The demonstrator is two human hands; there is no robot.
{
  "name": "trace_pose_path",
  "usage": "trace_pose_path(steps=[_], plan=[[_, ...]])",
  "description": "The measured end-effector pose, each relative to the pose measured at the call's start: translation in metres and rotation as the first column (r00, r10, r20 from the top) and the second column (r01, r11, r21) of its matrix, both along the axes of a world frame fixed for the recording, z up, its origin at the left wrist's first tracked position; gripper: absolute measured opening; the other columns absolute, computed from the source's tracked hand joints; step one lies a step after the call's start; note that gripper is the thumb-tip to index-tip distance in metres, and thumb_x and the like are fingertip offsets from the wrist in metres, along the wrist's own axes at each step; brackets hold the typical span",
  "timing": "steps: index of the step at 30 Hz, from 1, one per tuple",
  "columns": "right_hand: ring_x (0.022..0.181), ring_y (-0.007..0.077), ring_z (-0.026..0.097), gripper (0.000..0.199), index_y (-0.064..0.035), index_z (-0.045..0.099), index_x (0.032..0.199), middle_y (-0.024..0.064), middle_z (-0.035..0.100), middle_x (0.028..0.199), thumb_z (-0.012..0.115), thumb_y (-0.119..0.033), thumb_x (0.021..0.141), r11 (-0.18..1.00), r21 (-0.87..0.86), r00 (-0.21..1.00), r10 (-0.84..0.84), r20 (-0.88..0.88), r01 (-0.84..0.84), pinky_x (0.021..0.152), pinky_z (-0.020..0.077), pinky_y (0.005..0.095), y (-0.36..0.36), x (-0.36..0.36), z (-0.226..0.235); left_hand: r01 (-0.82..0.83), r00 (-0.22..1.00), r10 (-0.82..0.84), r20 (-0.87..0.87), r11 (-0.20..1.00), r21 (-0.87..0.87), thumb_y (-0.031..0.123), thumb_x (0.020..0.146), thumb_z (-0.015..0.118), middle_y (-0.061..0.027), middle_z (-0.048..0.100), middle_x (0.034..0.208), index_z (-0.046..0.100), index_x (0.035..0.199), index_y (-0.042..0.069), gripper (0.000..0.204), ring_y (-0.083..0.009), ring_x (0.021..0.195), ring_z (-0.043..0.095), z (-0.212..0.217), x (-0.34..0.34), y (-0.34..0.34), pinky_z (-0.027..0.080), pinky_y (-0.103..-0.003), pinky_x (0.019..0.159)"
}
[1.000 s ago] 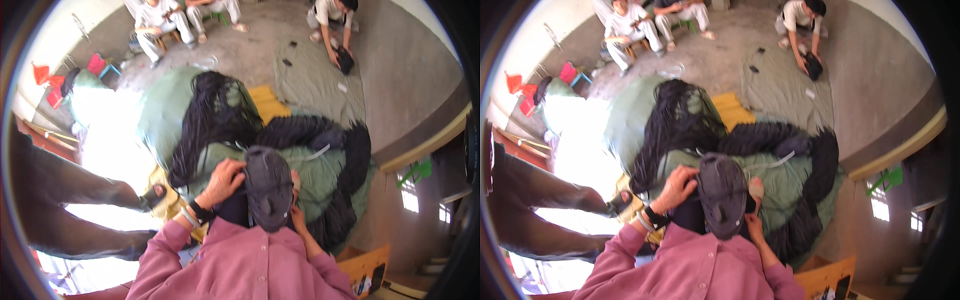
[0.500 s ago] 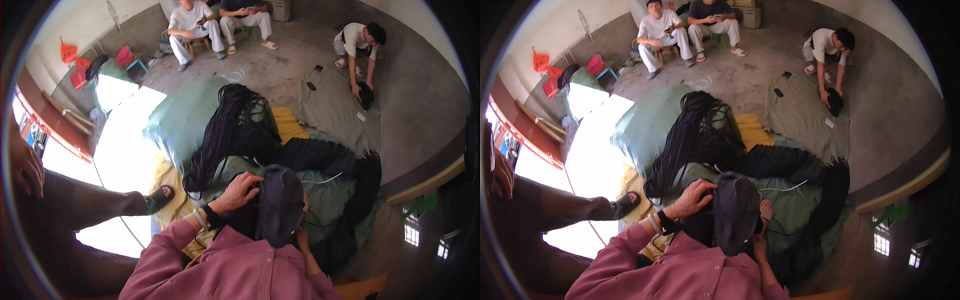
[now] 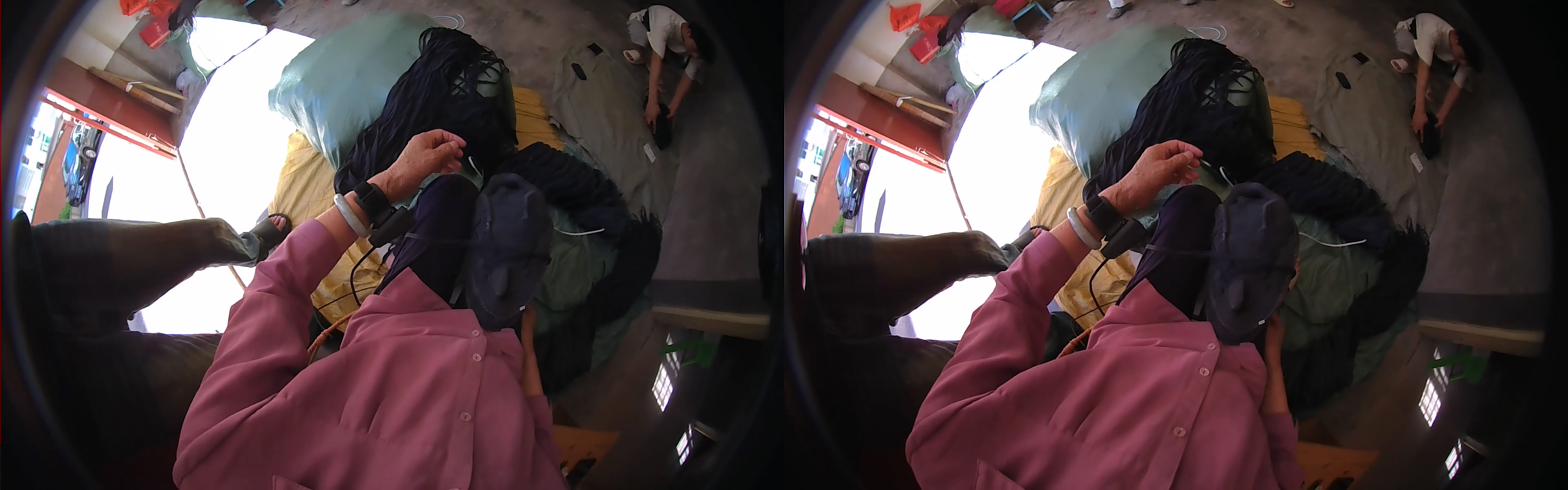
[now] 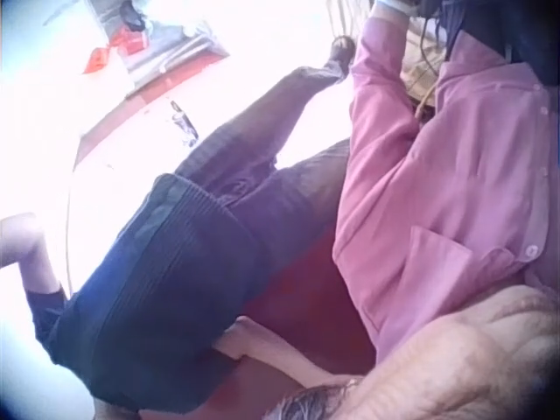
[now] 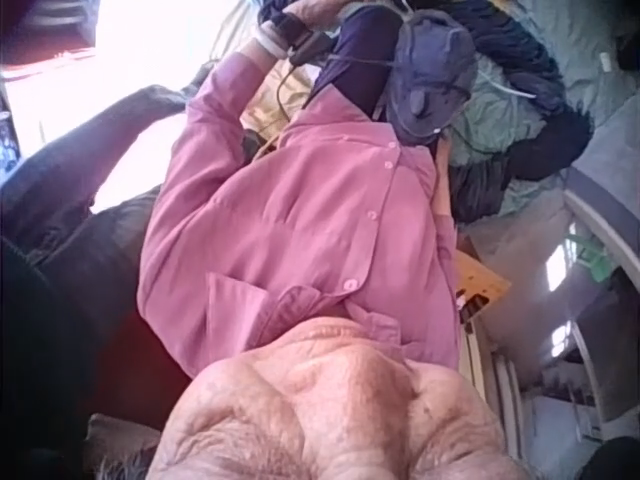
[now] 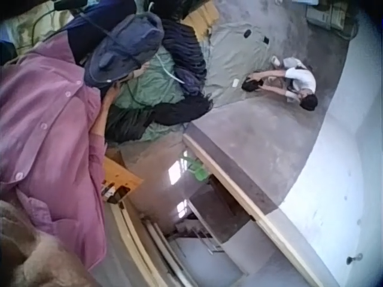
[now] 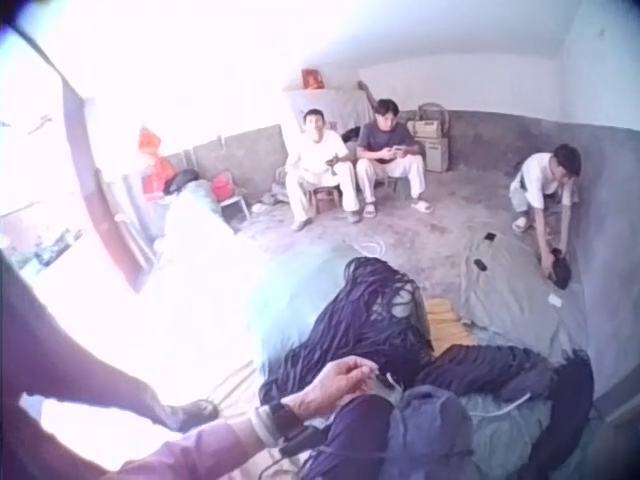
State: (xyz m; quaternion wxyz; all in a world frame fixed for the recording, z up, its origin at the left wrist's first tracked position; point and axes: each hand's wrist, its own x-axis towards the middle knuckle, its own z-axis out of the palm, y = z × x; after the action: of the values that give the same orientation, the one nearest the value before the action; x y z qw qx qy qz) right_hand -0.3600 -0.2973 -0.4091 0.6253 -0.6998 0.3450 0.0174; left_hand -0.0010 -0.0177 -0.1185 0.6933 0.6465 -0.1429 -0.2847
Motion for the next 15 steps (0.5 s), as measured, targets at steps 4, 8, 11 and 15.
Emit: trace_pose_path(steps=[4,8,11,15], plan=[[0.11,0.0201,0.067,0.035,0.0054,0.069,0.127,0.0116,0.074,0.121,0.046,-0.01,0.106,1.0,0.004,1.0,0.013,0.014,-0.014,0.098,0.0509,0.033,0.007,0.006,0.032,-0.076,0.994,0.072,-0.077,0.996,-0.041,0.024,0.107,0.059,-0.0056,0.065,0.115,0.062,0.127,0.005,0.028,-0.0159,0.1,0.067,0.009,0.004,-0.002,0.055,-0.033,0.093],[0.109,0.0201,0.067,0.034,0.0054,0.069,0.127,0.0116,0.074,0.121,0.046,-0.01,0.106,1.0,0.005,0.999,0.016,0.034,-0.016,0.097,0.0509,0.033,0.008,0.009,0.049,-0.144,0.972,0.122,-0.203,0.985,-0.097,0.027,0.107,0.058,-0.0051,0.065,0.117,0.062,0.127,0.006,0.03,-0.0166,0.105,0.066,0.03,0.0,-0.014,0.053,-0.034,0.096],[0.109,0.0201,0.067,0.034,0.0054,0.069,0.127,0.0115,0.074,0.121,0.047,-0.01,0.106,1.0,0.007,0.998,0.016,0.057,-0.016,0.097,0.051,0.0331,0.009,0.012,0.052,-0.116,0.975,0.087,-0.204,0.984,-0.135,0.03,0.107,0.058,-0.005,0.065,0.119,0.063,0.128,0.007,0.032,-0.017,0.109,0.065,0.034,-0.001,-0.019,0.052,-0.035,0.097],[0.108,0.02,0.067,0.034,0.0053,0.069,0.127,0.0114,0.074,0.121,0.047,-0.01,0.106,1.0,0.019,0.997,0.017,0.077,-0.019,0.097,0.0511,0.0331,0.01,0.012,0.053,-0.088,0.991,0.08,-0.11,0.993,-0.073,0.031,0.106,0.06,-0.004,0.066,0.117,0.065,0.126,0.008,0.031,-0.0148,0.107,0.065,0.033,-0.004,-0.024,0.051,-0.032,0.096]])
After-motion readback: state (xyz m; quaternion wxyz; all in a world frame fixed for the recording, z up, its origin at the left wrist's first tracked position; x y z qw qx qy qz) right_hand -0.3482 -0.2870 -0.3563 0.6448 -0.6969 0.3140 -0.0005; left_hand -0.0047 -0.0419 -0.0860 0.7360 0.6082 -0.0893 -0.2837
